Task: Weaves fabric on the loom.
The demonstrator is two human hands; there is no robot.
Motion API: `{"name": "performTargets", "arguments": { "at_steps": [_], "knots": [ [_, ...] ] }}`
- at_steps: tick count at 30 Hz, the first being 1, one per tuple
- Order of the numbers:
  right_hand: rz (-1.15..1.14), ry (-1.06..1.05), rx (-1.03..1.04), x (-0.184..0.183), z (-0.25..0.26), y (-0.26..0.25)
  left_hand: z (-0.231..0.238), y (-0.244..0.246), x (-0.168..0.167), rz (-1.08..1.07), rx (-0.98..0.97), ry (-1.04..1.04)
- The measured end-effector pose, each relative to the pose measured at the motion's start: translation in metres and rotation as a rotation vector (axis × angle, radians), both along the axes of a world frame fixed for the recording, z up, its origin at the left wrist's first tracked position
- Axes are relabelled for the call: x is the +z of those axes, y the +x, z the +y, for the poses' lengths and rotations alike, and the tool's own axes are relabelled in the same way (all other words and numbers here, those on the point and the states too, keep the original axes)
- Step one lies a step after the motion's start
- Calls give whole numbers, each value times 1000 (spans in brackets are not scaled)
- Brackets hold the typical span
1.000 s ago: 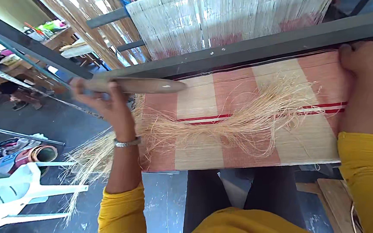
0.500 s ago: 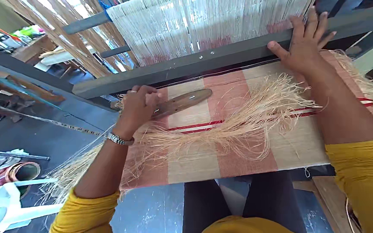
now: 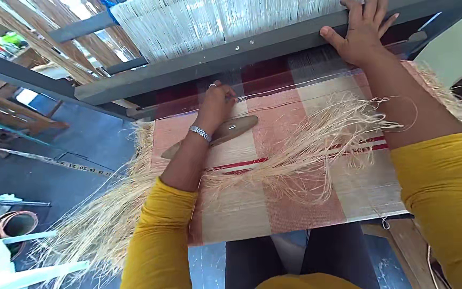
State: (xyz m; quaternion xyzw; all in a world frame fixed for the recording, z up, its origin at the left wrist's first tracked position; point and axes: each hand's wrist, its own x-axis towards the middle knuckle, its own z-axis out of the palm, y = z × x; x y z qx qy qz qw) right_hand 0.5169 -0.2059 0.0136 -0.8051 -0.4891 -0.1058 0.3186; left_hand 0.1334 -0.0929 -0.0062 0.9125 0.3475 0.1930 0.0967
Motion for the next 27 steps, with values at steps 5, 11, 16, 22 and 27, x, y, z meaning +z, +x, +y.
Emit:
{"name": "performTargets", "arguments": {
  "at_steps": [5, 11, 16, 22, 27],
  "knots": [
    [-22, 46, 15, -9, 1, 6, -5, 3, -5, 30, 33, 58],
    [-47, 132, 26, -18, -1, 7, -1, -6, -3, 8, 41, 47],
    [-49, 131, 15, -19, 0, 8, 1, -10, -3, -7, 9, 18],
    [-55, 119, 11, -19, -2, 6, 8, -3, -2, 10, 83, 90],
    [-57, 120, 12, -18, -3, 5, 13, -8, 6, -49, 292, 132]
  ]
}}
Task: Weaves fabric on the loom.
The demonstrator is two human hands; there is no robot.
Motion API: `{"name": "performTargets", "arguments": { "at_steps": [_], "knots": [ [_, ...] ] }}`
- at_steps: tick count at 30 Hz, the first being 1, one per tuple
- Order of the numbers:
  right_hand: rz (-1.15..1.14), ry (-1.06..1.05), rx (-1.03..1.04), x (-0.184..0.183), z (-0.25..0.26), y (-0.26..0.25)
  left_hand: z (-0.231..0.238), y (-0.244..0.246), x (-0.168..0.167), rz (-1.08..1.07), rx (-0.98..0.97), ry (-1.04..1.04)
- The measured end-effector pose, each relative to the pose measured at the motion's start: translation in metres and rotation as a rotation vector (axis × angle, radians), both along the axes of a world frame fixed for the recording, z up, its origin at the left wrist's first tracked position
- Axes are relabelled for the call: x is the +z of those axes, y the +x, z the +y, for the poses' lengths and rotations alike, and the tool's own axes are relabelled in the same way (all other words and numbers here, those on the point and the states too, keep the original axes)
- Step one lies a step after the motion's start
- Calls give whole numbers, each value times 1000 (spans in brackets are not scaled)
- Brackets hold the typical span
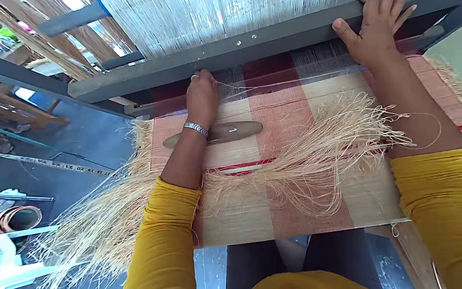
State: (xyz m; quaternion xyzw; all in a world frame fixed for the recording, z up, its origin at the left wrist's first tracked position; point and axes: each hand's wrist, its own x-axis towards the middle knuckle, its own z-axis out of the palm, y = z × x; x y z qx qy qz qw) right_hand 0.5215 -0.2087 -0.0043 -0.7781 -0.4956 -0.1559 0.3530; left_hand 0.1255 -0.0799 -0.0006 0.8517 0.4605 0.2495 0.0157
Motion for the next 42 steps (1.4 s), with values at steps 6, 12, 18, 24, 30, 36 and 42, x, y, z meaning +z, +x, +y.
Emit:
{"name": "performTargets", "arguments": {
  "at_steps": [6, 12, 18, 24, 30, 36, 42],
  "knots": [
    [-4, 0, -17, -1, 1, 1, 2, -7, -1, -65, 23, 17],
    [4, 8, 0, 0, 0, 1, 5, -6, -9, -115, -120, 22],
    [29, 24, 15, 0, -3, 2, 9, 1, -18, 1, -270, 130],
    [175, 517, 73, 3, -25, 28, 12, -2, -19, 9, -296, 128],
    [401, 88, -220, -18, -108, 79, 5, -2, -16, 1, -290, 136],
    [393, -192, -108, -40, -122, 88, 1, -2, -18, -22, -251, 142],
    [237, -44, -165, -32, -108, 67, 8, -3, -18, -35, -236, 176]
  ]
}}
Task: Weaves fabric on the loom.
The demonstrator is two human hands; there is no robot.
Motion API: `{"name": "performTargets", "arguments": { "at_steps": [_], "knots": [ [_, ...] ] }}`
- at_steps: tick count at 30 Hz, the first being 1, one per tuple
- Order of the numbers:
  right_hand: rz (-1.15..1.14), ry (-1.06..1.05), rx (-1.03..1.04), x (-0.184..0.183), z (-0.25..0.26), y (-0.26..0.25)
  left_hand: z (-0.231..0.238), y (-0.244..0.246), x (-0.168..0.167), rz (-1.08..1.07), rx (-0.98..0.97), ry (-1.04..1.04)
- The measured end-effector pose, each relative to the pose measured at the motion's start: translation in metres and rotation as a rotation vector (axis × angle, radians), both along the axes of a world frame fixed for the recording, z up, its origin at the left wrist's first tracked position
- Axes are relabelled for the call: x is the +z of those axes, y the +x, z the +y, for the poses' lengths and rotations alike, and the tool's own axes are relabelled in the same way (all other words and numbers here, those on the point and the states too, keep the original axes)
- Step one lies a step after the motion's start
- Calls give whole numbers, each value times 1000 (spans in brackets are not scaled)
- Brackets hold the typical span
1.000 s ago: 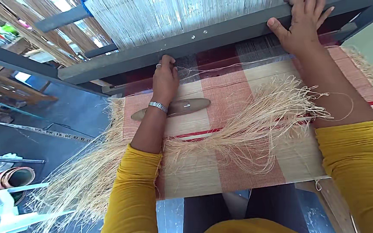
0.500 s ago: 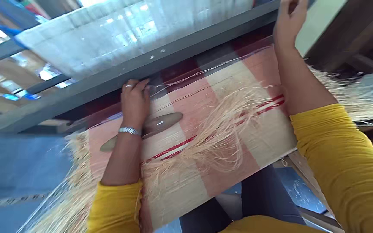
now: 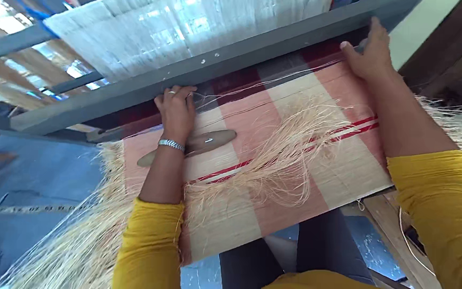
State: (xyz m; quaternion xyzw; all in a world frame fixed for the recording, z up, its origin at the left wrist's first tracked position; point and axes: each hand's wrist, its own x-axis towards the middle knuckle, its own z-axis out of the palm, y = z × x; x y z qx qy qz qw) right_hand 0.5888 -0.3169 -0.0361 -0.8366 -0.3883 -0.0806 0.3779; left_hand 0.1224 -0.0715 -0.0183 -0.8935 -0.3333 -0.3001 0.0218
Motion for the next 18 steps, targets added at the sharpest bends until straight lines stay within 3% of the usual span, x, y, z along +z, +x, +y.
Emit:
{"name": "performTargets", "arguments": {
  "at_steps": [3, 6, 14, 18],
  "knots": [
    [43, 8, -46, 0, 19, -12, 11, 2, 0, 3, -8, -3],
    [69, -123, -113, -5, 27, -17, 13, 4, 0, 57, -16, -36],
    [92, -320, -89, 5, 7, 6, 8, 8, -4, 152, 60, 49],
    [437, -232, 31, 9, -22, 8, 6, 10, -4, 153, 77, 58]
  ]
}}
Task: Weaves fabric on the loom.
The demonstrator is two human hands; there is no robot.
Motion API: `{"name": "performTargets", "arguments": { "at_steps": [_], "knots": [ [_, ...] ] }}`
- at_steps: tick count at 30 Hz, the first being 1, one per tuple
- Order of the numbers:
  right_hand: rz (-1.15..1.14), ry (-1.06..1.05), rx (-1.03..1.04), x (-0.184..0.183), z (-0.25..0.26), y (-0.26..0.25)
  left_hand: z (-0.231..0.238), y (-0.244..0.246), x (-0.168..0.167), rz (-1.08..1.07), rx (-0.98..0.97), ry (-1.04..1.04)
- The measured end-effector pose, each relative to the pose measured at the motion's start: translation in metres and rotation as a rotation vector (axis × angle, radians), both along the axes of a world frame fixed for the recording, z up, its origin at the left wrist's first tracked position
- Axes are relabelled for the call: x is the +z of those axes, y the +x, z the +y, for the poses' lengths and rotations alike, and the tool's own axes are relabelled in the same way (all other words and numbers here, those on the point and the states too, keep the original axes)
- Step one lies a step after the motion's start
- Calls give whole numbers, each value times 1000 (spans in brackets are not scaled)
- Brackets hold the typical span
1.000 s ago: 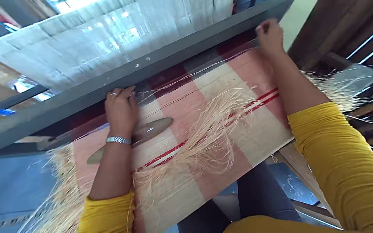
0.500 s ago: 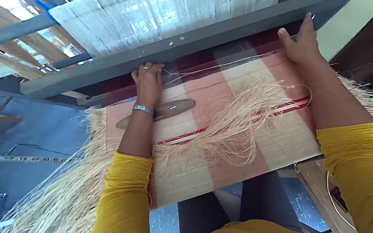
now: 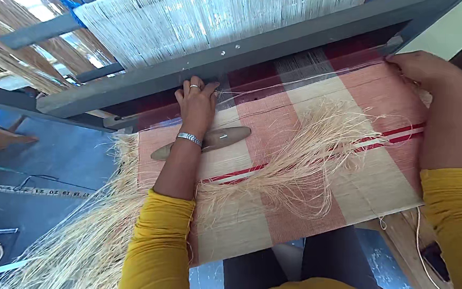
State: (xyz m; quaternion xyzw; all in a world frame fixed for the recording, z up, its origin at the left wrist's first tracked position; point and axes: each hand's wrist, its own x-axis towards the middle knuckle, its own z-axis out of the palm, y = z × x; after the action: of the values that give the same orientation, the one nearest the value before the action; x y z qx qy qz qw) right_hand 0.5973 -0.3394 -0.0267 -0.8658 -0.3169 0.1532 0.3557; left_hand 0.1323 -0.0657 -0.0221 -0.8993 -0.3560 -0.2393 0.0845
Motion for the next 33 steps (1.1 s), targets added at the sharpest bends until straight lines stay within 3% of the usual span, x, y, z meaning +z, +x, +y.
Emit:
{"name": "performTargets", "arguments": {
  "at_steps": [3, 16, 27, 33],
  "knots": [
    [91, 81, -39, -4, -7, 3, 1, 1, 0, -53, -3, -3],
    [-7, 63, -1, -14, -2, 10, 2, 3, 3, -345, -81, -255],
    [-68, -5, 4, -8, -4, 1, -8, 7, 4, -94, 114, -32],
    [-145, -60, 47, -8, -5, 0, -9, 5, 5, -68, 121, -21]
  ]
}}
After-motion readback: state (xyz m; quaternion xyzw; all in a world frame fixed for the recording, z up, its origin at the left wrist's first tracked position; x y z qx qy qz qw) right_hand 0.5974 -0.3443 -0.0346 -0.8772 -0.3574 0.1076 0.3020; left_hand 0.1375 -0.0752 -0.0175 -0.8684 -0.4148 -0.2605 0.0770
